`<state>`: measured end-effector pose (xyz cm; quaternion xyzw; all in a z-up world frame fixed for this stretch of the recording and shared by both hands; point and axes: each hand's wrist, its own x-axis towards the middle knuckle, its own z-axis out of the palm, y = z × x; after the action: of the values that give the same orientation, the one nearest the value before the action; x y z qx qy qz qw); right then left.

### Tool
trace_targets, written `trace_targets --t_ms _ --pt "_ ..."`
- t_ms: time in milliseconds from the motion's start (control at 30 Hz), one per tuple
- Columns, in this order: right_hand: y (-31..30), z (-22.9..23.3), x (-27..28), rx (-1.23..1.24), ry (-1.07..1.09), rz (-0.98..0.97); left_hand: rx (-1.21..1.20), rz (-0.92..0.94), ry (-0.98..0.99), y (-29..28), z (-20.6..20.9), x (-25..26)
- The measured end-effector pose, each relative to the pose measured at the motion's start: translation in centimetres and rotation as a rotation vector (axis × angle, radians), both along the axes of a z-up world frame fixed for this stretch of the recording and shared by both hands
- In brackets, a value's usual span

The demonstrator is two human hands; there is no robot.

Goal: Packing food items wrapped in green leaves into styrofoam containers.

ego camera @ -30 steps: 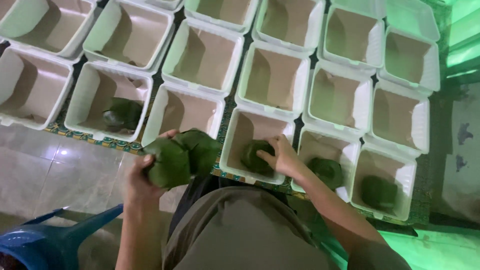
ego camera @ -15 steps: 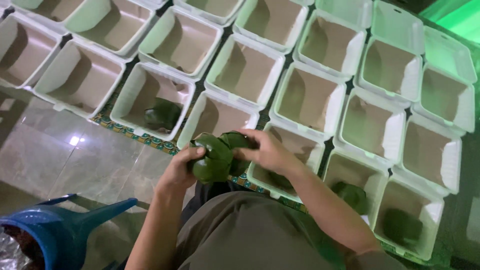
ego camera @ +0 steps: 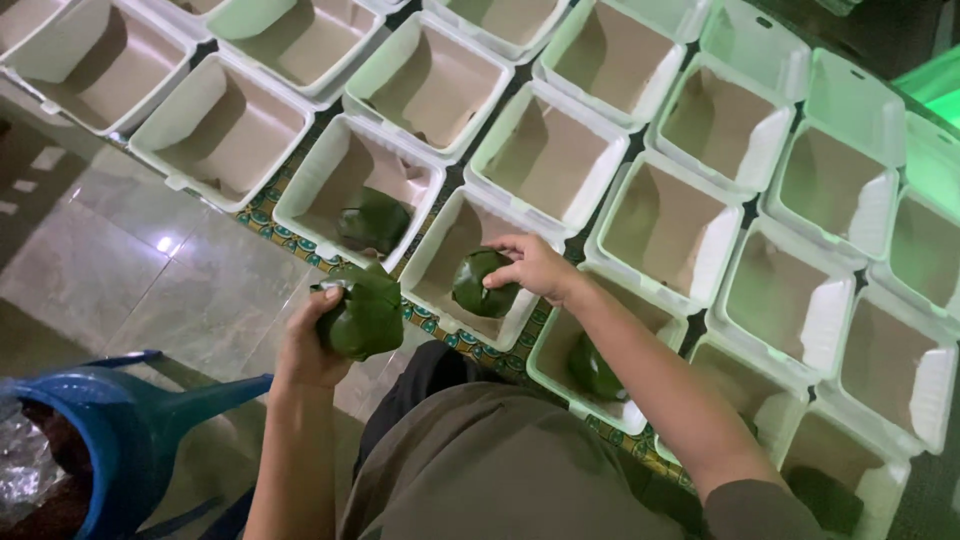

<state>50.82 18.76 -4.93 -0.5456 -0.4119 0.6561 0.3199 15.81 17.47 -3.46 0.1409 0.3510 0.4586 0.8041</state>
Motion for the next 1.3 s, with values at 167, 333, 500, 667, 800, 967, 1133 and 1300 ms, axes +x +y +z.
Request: trace_targets --t_ms 167,333,500,667,800,967,1133,1300 --pt "0.6 -3.8 -0.5 -0.119 0.011 -0.003 -0.039 0.035 0.136 -0.5 -1.8 -1.1" --pt "0.9 -3.4 -1.2 -0.238 -0.089 0.011 -0.109 0.095 0.175 -0.9 -1.8 -1.4" --pt "0.8 -3.3 -1.3 -0.112 -0.152 0.066 -0.105 0.088 0.197 -1.3 -2.5 -1.6" --pt "1.6 0.6 -0.3 -0.188 -0.014 0.1 -0.121 0.02 0.181 -2.2 -2.9 -2.1" --pt "2.2 2.4 1.5 -0.204 0.156 0.149 -0.133 -0.036 0.17 -2.9 -3.0 -2.1" --pt "3.5 4.7 1.5 -0.155 0.162 0.281 -0.14 -0.019 0.217 -3.6 -2.8 -2.3" --pt "4.6 3.6 0.1 -0.091 -0.014 0.441 -0.121 -0.019 0.182 -4.2 -3.6 -2.7" --pt "5.1 -1.0 -1.7 -0.049 -0.227 0.646 -0.068 -0.041 0.165 -4.5 -4.7 -2.9"
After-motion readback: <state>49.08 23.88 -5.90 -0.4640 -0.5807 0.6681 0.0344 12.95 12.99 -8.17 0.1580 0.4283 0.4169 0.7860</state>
